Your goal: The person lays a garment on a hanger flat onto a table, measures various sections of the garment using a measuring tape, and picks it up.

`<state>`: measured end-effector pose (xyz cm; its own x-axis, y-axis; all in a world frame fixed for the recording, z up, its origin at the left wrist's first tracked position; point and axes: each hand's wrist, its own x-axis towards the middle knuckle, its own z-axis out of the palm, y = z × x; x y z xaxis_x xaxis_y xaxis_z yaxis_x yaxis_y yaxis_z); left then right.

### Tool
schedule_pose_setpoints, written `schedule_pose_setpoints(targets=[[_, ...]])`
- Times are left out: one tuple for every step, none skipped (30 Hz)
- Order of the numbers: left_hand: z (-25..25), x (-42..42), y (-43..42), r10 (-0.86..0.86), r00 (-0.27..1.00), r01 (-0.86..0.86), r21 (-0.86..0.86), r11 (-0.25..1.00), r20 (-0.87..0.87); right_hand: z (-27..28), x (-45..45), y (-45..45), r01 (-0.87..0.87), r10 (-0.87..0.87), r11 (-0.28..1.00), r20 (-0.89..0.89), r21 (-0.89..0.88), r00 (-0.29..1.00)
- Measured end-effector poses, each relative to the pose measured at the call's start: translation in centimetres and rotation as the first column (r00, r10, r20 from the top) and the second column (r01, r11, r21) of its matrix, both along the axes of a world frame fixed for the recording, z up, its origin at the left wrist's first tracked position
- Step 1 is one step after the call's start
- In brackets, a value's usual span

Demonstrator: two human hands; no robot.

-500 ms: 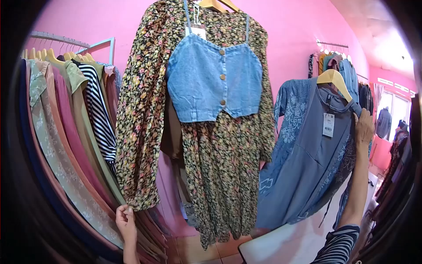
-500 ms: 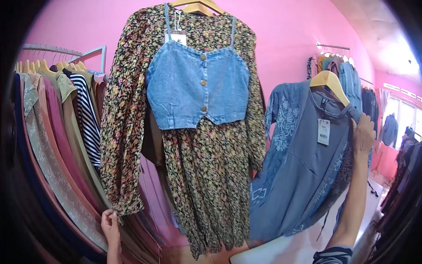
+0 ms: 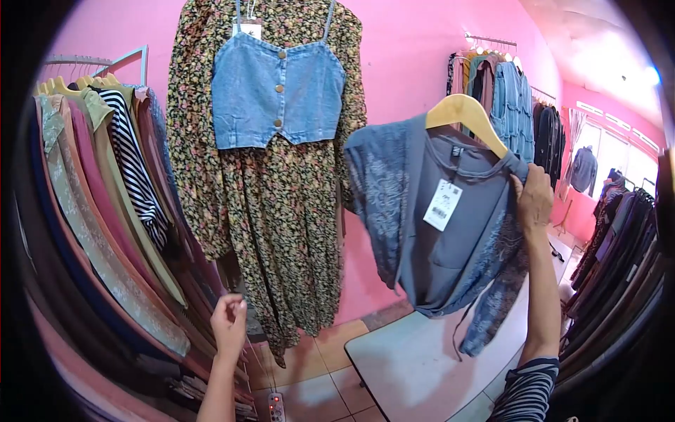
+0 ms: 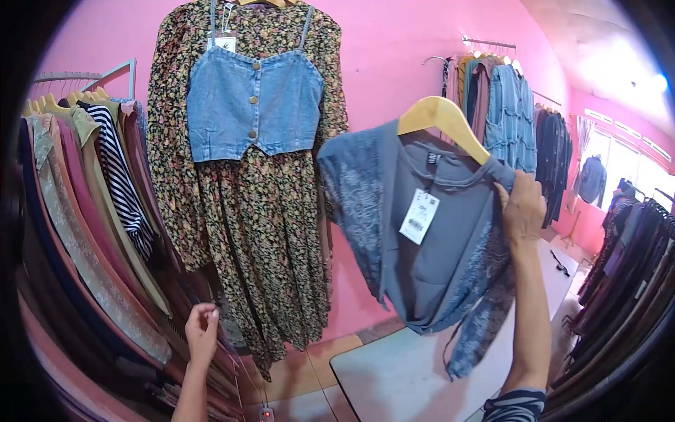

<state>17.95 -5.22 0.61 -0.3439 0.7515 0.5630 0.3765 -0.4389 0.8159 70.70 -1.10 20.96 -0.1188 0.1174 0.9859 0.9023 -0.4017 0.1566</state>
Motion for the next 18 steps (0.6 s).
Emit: schedule_pose_setpoints(targets=[[1.2,1.5,0.3,0.031,0.994,-0.028,0.038,0.999,-0.103,-0.4,0.3,0.1,-0.054,0.054,0.999,0.010,-0.002,0.999],[3.0,3.5,0.0,0.111,0.964,-0.071,0.171,0.983,-0.240,-1.0,0.6,0.2,-0.110,0.111,0.994,0.019,-0.007,0.994],[4.2,5.1,-0.1,0.157,0.943,-0.085,0.246,0.966,-0.292,-1.5,0.4,0.1,-0.176,0.176,0.984,0.004,-0.026,0.984],[5.3,6.6,-0.3,0.248,0.885,-0.120,0.320,0.940,-0.394,-2.0,0.5,0.4,-0.231,0.231,0.973,0.015,-0.030,0.973],[6.6,8.3,-0.7,0.309,0.847,-0.131,0.393,0.910,-0.432,-2.8,0.5,0.6,-0.289,0.290,0.956,0.026,-0.045,0.957],[7.9,9.9,-1.0,0.372,0.803,-0.137,0.463,0.876,-0.466,-3.5,0.5,0.8,-0.348,0.350,0.936,0.033,-0.060,0.936],[8.6,11.3,-1.0,0.406,0.774,-0.138,0.496,0.857,-0.486,-4.2,0.2,1.1,-0.396,0.400,0.914,0.039,-0.083,0.916],[9.3,12.4,-1.2,0.436,0.744,-0.136,0.524,0.841,-0.507,-5.0,-0.3,1.2,-0.443,0.449,0.890,0.041,-0.111,0.892],[9.7,13.5,-1.3,0.425,0.746,-0.123,0.522,0.844,-0.512,-5.8,-1.0,1.0,-0.476,0.486,0.867,0.040,-0.146,0.873],[10.2,14.5,-1.7,0.442,0.711,-0.138,0.509,0.850,-0.546,-6.7,-1.7,0.8,-0.509,0.522,0.839,0.017,-0.191,0.853],[10.8,15.4,-2.1,0.442,0.680,-0.130,0.497,0.858,-0.585,-7.4,-2.4,0.6,-0.547,0.564,0.808,0.016,-0.219,0.826],[11.0,16.0,-2.8,0.438,0.647,-0.122,0.483,0.867,-0.624,-8.1,-3.2,0.1,-0.581,0.603,0.775,0.013,-0.248,0.798],[10.7,16.4,-3.4,0.435,0.643,-0.127,0.472,0.872,-0.631,-8.9,-3.7,-0.1,-0.613,0.640,0.743,0.018,-0.269,0.768],[10.5,16.6,-3.8,0.329,0.698,-0.103,0.366,0.925,-0.636,-9.6,-4.2,-0.2,-0.642,0.675,0.712,0.026,-0.285,0.737],[10.3,16.6,-4.1,0.222,0.747,-0.073,0.256,0.964,-0.626,-10.1,-4.7,-0.4,-0.652,0.697,0.687,0.038,-0.323,0.716],[9.7,16.1,-4.4,0.224,0.742,-0.077,0.252,0.965,-0.632,-10.5,-5.2,-0.4,-0.658,0.702,0.681,0.031,-0.322,0.712],[8.6,15.2,-4.8,0.159,0.756,-0.102,0.125,0.987,-0.635,-11.0,-5.8,-0.5,-0.692,0.749,0.629,0.040,-0.355,0.661],[8.0,14.8,-5.7,0.092,0.771,-0.124,-0.007,0.992,-0.630,-11.6,-6.5,-0.8,-0.720,0.793,0.574,0.044,-0.390,0.608]])
